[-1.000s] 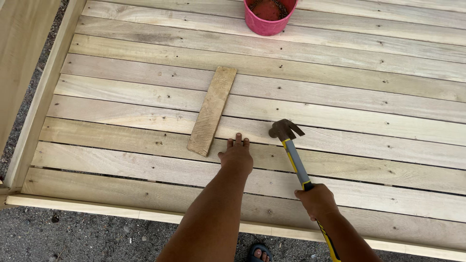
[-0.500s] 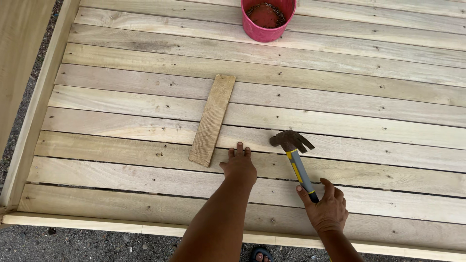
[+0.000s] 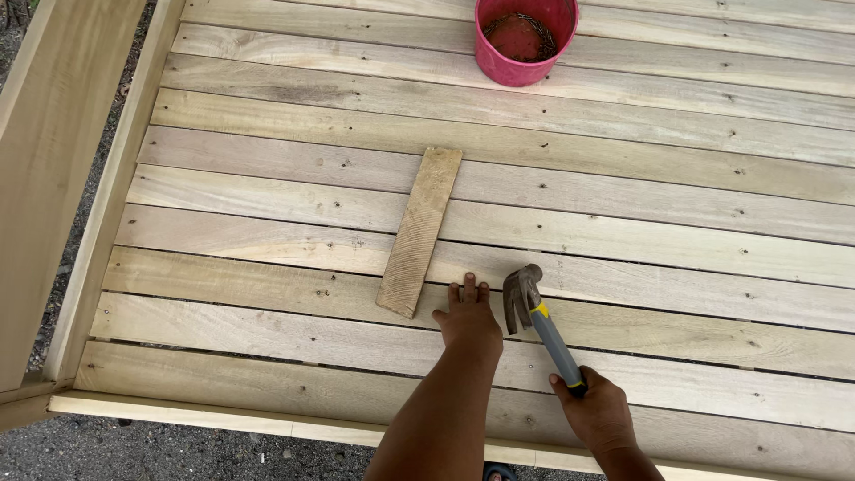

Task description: The person hammers nails into the wooden slats of a furniture frame using a claw hammer, holding a small wood block against the slats as a spacer, and reaches into a pink bucket of nails to retrieve fasteners while working along the frame.

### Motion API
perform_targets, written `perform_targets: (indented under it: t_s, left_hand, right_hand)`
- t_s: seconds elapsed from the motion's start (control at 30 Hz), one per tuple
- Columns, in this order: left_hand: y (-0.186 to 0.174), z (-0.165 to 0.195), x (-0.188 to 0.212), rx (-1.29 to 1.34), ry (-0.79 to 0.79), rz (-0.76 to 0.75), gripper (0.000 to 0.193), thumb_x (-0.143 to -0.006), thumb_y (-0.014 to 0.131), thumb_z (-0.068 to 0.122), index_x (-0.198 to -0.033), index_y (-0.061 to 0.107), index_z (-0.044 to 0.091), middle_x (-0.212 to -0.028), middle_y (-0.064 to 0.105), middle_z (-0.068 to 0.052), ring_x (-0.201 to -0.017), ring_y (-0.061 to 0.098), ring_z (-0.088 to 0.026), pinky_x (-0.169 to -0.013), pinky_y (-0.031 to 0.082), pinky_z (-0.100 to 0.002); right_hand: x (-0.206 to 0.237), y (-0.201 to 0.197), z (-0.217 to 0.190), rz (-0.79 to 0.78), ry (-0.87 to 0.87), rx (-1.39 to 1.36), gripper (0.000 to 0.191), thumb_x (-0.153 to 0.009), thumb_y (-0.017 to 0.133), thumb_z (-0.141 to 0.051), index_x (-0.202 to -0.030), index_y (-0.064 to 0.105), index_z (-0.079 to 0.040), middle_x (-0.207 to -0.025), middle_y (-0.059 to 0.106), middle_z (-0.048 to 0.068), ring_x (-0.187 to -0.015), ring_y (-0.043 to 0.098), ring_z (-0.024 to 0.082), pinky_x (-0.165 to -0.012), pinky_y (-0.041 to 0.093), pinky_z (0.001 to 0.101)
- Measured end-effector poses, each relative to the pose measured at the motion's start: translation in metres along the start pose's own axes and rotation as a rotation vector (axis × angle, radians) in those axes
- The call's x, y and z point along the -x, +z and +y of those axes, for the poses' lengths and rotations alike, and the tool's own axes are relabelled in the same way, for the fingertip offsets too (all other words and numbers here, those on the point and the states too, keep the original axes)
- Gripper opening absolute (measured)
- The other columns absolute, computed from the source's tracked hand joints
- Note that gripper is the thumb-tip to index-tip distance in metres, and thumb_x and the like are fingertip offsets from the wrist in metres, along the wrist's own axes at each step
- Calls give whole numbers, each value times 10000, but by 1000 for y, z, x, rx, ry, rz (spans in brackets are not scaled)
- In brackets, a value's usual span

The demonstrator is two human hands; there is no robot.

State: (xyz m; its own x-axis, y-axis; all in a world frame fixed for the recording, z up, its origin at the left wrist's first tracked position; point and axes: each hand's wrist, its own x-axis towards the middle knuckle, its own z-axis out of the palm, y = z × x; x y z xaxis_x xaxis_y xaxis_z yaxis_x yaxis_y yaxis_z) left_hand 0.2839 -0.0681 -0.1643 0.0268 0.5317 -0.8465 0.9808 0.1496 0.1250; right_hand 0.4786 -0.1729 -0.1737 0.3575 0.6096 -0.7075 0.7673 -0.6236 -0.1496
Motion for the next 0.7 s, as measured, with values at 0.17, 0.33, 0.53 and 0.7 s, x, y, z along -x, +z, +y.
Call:
perform_targets:
  t_s: [0.17, 0.33, 0.53, 0.7]
  left_hand:
    - [0, 2, -2, 22, -7, 31, 963, -960, 590, 135, -1661, -59, 258, -1740, -173, 29, -1601, -9, -247, -1207, 311, -568]
    - [3, 1, -8, 32, -21, 26, 957, -957, 585, 133, -1663, -49, 262, -1740, -170, 33, -1604, -14, -248, -1209, 309, -569]
    - [1, -5, -8, 2, -6, 65, 919, -963, 553, 110, -1662, -21, 275, -1740, -160, 36, -1601, -1, -250, -1206, 303, -587]
    - [-1, -5, -7, 15, -41, 35, 962, -941, 579, 86, -1661, -22, 299, -1738, -147, 64, -1602, 11, -223, -1212, 311, -561]
  right_hand:
    - [10, 7, 31, -66, 46, -346, 459, -979, 614, -512, -1223, 633, -123, -720, 597, 161, -641, 574, 240, -684, 547, 496]
    - [-5, 11, 49, -82, 51, -253, 437, -895, 715, -322, -1251, 619, -88, -809, 676, 122, -710, 668, 230, -725, 596, 415]
    - [12, 3, 41, 69, -52, -100, 439, -921, 681, -486, -1078, 656, -77, -701, 700, 109, -629, 681, 214, -670, 556, 411]
    - [37, -20, 27, 87, -148, -119, 467, -916, 663, -536, -930, 661, -69, -591, 634, 103, -552, 628, 237, -589, 544, 418]
